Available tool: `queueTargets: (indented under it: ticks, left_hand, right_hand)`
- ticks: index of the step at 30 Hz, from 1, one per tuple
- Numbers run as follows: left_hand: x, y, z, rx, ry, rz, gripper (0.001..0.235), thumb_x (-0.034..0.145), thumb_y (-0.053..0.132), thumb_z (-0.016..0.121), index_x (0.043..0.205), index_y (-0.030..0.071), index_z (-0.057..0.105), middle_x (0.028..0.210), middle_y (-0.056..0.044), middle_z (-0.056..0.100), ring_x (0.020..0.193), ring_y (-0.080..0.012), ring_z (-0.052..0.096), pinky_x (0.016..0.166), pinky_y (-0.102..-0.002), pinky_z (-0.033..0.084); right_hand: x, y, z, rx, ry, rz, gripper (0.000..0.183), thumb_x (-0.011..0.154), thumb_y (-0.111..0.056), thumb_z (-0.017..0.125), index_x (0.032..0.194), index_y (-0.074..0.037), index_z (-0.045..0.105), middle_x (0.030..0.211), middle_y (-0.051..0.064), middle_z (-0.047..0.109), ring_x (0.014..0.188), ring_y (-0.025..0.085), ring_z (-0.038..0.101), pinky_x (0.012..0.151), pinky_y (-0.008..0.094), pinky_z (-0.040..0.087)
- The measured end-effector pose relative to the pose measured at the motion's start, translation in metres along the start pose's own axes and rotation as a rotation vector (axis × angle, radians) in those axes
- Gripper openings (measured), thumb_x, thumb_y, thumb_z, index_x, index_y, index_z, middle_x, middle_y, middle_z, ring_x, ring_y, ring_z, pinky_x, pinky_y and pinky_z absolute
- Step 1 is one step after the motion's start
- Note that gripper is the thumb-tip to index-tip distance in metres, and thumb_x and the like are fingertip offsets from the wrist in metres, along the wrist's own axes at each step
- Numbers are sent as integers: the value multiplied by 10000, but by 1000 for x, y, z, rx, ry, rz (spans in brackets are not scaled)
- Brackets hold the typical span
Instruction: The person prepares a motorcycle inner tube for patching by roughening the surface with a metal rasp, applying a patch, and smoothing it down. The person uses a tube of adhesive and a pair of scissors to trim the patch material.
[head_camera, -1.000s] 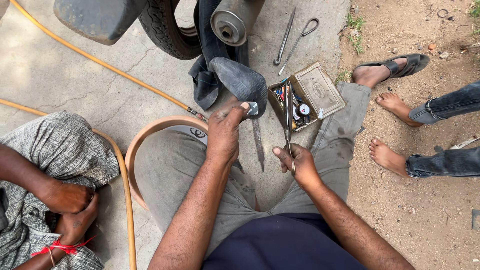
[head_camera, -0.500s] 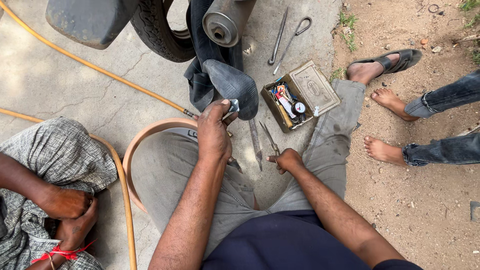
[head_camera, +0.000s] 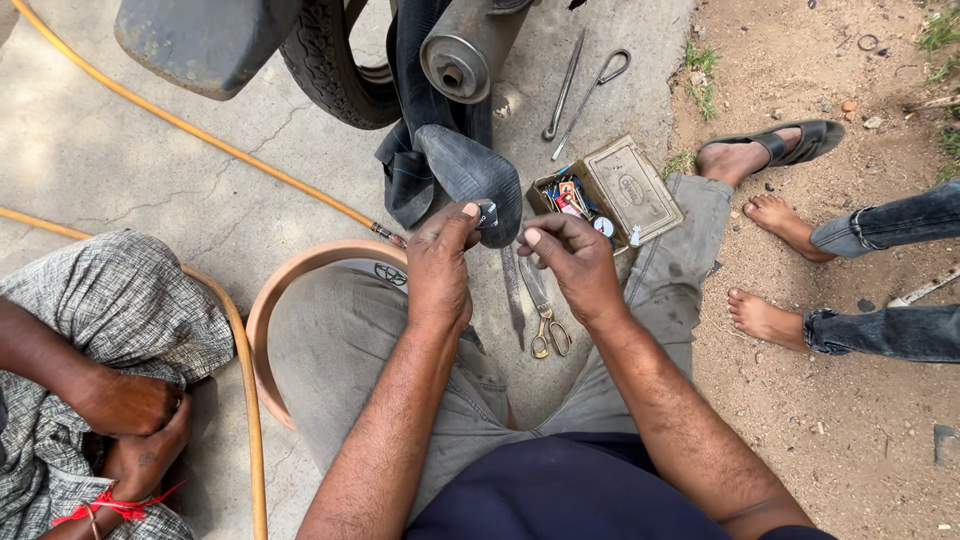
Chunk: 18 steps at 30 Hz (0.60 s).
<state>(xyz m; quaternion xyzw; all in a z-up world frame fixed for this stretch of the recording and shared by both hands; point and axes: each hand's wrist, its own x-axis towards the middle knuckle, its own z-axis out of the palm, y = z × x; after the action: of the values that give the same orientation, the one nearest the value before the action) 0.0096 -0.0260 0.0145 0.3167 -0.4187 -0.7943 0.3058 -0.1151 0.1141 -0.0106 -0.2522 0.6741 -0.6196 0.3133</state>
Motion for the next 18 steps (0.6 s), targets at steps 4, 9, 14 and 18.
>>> queueTargets:
  ticks: [4,9,14,18]
  left_hand:
    - [-4,3,1,14,-42,20,294,976,222,710,1082,-45,773,902,-44,635,891,-147,529,880,-318,458]
    - [0,2,-2,-30,9,-12,485,917,208,623,1353,-3,602,1120,-47,684,1010,-130,616,955,-307,463]
    - [14,-11,-9,-248,47,-64,685,908,160,603,1515,-69,386,1215,-151,653,1046,-185,630,1016,-355,463]
    - [12,-12,-9,-354,-52,-72,606,923,135,623,1444,-108,432,1222,-171,675,1094,-201,666,1036,-363,500]
  right_hand:
    - [7,-44,30,191,-60,-50,233,944,-95,741,1161,-37,680,993,41,719,895,97,698,775,245,553]
    - [21,-37,24,406,25,-67,193,937,-7,741,1121,-1,681,987,85,727,871,156,709,861,308,595]
    - [36,-30,-7,629,62,-31,159,938,-1,701,1091,-31,666,997,112,739,924,207,745,899,327,595]
    - [40,-23,-7,724,-32,3,167,944,4,714,1101,-30,671,991,103,729,919,212,734,899,354,605]
